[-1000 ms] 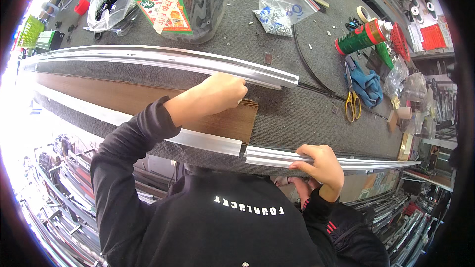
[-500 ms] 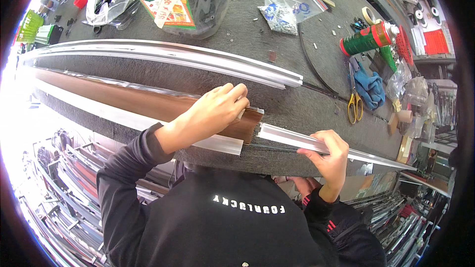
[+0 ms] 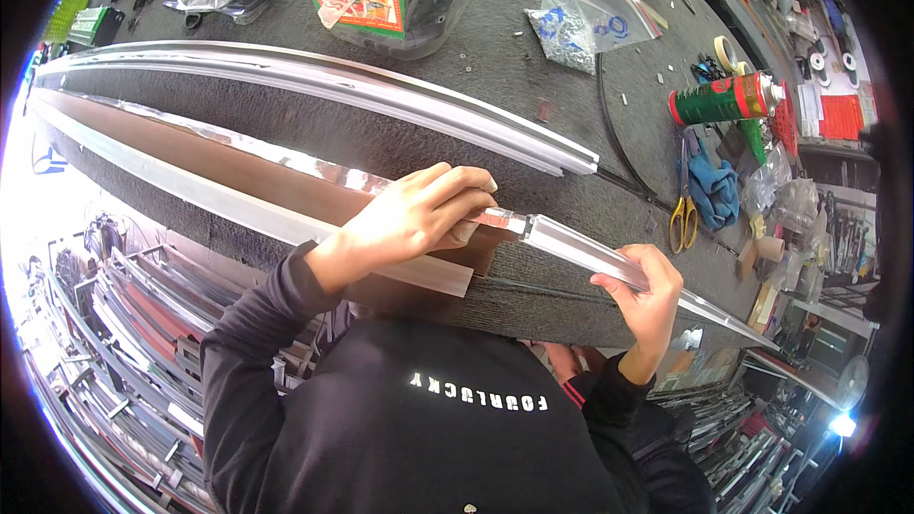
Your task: The person uses shears to cut a small piece from a cardboard strip, then places the shears down. They pick up a long metal frame and insert a small metal piece into its channel, sliding it along the length. The person repeats this with another metal frame, inserting and sliding the piece into place.
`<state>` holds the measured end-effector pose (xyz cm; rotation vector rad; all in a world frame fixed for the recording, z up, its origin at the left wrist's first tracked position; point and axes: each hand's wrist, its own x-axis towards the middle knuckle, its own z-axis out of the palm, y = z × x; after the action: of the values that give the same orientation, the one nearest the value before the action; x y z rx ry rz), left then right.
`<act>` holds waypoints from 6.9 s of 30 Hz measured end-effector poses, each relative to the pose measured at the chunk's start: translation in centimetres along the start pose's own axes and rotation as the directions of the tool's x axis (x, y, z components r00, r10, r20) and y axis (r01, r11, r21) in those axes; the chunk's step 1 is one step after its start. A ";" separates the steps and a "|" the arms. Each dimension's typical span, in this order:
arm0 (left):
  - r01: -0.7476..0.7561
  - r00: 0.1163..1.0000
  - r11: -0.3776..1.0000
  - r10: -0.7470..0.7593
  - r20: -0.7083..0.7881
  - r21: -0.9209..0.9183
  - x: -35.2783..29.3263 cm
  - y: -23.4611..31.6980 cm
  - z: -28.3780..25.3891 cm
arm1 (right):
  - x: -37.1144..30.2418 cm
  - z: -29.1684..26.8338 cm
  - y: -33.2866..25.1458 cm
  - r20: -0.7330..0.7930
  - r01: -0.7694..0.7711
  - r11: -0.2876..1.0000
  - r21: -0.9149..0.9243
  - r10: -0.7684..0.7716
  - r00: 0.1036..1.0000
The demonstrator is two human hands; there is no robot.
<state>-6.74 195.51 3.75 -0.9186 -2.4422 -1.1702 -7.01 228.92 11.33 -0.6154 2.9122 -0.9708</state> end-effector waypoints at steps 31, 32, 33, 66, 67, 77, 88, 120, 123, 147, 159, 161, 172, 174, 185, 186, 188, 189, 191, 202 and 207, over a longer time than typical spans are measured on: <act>-0.047 0.974 0.996 0.030 0.226 0.073 -0.4 0.3 -1.3 | -0.2 2.3 1.1 0.111 -0.018 0.998 0.066 0.010 0.994; -0.070 0.977 0.994 0.052 0.205 0.085 -0.5 0.2 -1.4 | -0.1 2.2 1.0 0.119 -0.016 0.998 0.066 0.008 0.993; -0.081 0.982 0.994 0.067 0.177 0.072 -0.5 0.1 -1.4 | -0.1 2.1 1.0 0.127 -0.014 0.998 0.065 0.006 0.992; 0.960 0.187 0.271 -0.438 -0.879 0.070 -21.7 -13.3 -18.6 | 1.6 9.8 -2.8 0.078 0.203 0.979 0.000 -0.203 0.976; 0.918 0.078 0.367 -0.543 -0.836 -0.153 -22.2 -13.4 -18.4 | 1.8 10.2 -3.2 0.082 0.219 0.976 0.005 -0.218 0.972; 0.813 0.242 0.564 -0.555 -0.796 -0.146 -20.2 -9.4 -17.3 | 2.5 11.9 -4.6 0.017 0.346 0.922 -0.173 -0.348 0.937; 0.217 0.528 0.928 -0.372 -0.763 -0.302 -20.2 -6.2 -18.6 | 4.1 15.0 -7.9 0.001 0.370 0.921 -0.124 -0.373 0.928; 0.918 0.097 0.390 -0.035 -0.995 0.076 -31.2 -20.8 -33.3 | 10.0 24.1 -17.7 -0.028 0.421 0.906 -0.048 -0.423 0.906; 0.945 0.065 0.324 -0.073 -0.995 0.038 -33.4 -23.3 -38.5 | 10.4 24.9 -19.1 -0.021 0.431 0.893 -0.126 -0.437 0.899; 0.935 0.165 0.352 -0.338 -0.926 0.038 -33.8 -26.6 -39.7 | 23.8 45.2 -46.0 -0.086 0.531 0.847 -0.020 -0.530 0.844; 0.883 0.347 0.469 -0.644 -0.682 0.006 -35.8 -23.7 -41.4 | 33.9 59.4 -61.5 -0.082 0.542 0.840 0.007 -0.540 0.838; 0.799 0.456 0.599 -0.651 -0.607 -0.042 -38.0 -22.5 -43.0 | 35.0 61.3 -63.7 -0.075 0.517 0.853 0.071 -0.512 0.855; 0.686 0.564 0.692 -0.311 -0.765 0.225 -55.5 -33.3 -69.0 | 33.0 62.1 -66.8 0.043 0.303 0.953 -0.030 -0.301 0.953; 0.679 0.595 0.663 -0.246 -0.765 0.315 -58.0 -37.6 -76.2 | 32.8 62.2 -67.2 -0.020 0.375 0.926 -0.052 -0.376 0.926; 0.657 0.744 0.608 -0.430 -0.512 0.444 -63.9 -60.8 -104.5 | 30.4 61.5 -70.1 -0.071 0.127 0.983 -0.134 -0.138 0.988; 0.677 0.732 0.580 -0.461 -0.502 0.453 -64.1 -62.2 -105.1 | 30.4 61.8 -70.4 -0.084 0.109 0.981 -0.163 -0.124 0.989; 0.625 0.773 0.610 -0.396 -0.496 0.487 -64.6 -64.2 -104.8 | 31.2 62.2 -71.3 -0.068 0.129 0.976 -0.174 -0.142 0.987; 0.657 0.750 0.584 -0.439 -0.495 0.477 -64.9 -64.8 -104.2 | 31.9 62.5 -71.9 -0.041 0.102 0.980 -0.172 -0.110 0.993; 0.664 0.734 0.604 -0.412 -0.540 0.441 -65.2 -65.3 -103.8 | 33.5 63.1 -73.7 0.024 0.080 0.987 -0.141 -0.077 0.997; 0.707 0.649 0.664 -0.473 -0.595 0.244 -64.3 -62.8 -104.0 | 43.7 76.4 -88.6 0.157 0.232 0.972 0.045 -0.237 0.959; 0.692 0.643 0.706 -0.507 -0.574 0.151 -63.9 -61.8 -104.9 | 45.7 79.7 -93.0 0.149 0.246 0.968 0.041 -0.249 0.957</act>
<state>-0.63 58.17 1.63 0.3561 -2.4266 -0.9052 -4.98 98.37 5.92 -1.0250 2.7315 -0.9264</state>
